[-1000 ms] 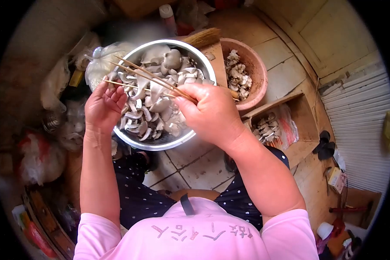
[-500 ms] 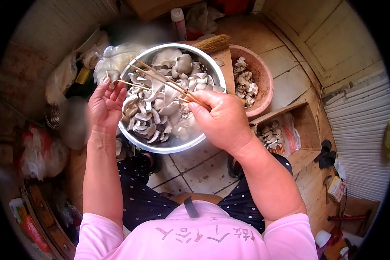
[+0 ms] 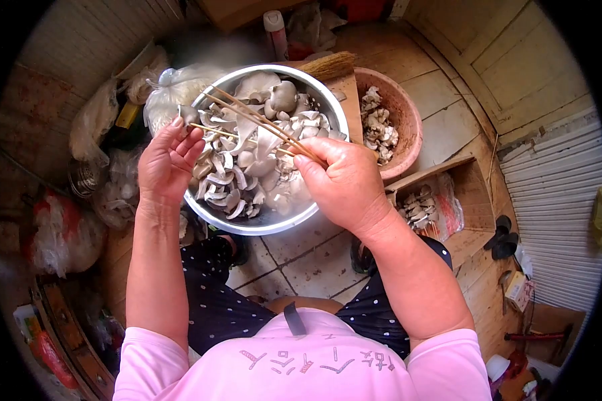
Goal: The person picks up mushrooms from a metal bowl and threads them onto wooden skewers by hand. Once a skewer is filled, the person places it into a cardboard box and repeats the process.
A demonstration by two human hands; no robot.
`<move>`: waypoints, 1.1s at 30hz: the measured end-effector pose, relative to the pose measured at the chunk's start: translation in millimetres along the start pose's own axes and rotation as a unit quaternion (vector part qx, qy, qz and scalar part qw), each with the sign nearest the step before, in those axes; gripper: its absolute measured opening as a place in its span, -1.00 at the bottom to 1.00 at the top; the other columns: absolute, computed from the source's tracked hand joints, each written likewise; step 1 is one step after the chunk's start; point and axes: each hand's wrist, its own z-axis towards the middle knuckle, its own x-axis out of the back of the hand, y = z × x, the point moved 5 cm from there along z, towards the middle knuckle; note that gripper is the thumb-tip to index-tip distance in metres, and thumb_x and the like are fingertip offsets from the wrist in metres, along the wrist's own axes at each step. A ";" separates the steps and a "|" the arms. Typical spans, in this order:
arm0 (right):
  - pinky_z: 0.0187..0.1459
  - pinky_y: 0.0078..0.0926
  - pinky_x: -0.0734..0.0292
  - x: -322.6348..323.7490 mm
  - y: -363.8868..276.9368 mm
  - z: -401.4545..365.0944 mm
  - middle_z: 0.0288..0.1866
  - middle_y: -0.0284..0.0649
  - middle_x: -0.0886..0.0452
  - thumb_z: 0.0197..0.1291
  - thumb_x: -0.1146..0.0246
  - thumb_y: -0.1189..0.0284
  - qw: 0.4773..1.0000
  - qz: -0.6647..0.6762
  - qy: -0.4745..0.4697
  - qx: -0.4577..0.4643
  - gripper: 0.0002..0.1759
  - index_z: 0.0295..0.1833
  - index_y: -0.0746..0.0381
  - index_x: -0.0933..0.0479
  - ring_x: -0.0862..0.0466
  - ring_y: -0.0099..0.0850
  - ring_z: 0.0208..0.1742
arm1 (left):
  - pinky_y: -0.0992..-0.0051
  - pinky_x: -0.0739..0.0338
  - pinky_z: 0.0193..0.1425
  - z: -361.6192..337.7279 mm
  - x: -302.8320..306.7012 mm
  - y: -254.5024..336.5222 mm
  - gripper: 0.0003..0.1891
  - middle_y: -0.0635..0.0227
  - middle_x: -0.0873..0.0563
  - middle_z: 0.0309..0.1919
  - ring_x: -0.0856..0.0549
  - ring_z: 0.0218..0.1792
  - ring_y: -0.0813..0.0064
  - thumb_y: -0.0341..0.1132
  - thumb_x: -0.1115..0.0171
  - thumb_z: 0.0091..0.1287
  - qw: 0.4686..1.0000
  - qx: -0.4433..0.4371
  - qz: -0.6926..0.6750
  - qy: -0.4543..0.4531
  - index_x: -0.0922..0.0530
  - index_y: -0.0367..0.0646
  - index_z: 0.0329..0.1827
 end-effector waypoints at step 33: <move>-0.24 -0.52 -0.55 8.5 6.1 4.2 -0.35 -0.18 -0.73 0.22 -0.28 0.45 0.998 0.044 0.000 -0.038 -0.78 -0.08 0.32 -0.68 -0.65 -0.53 -0.37 | 0.44 -0.59 -0.19 3.4 12.5 -9.5 -0.72 0.19 -0.75 -0.37 -0.72 -0.34 0.40 -0.29 -0.41 0.09 0.733 0.010 0.677 -0.057 -0.68 -0.30 -0.21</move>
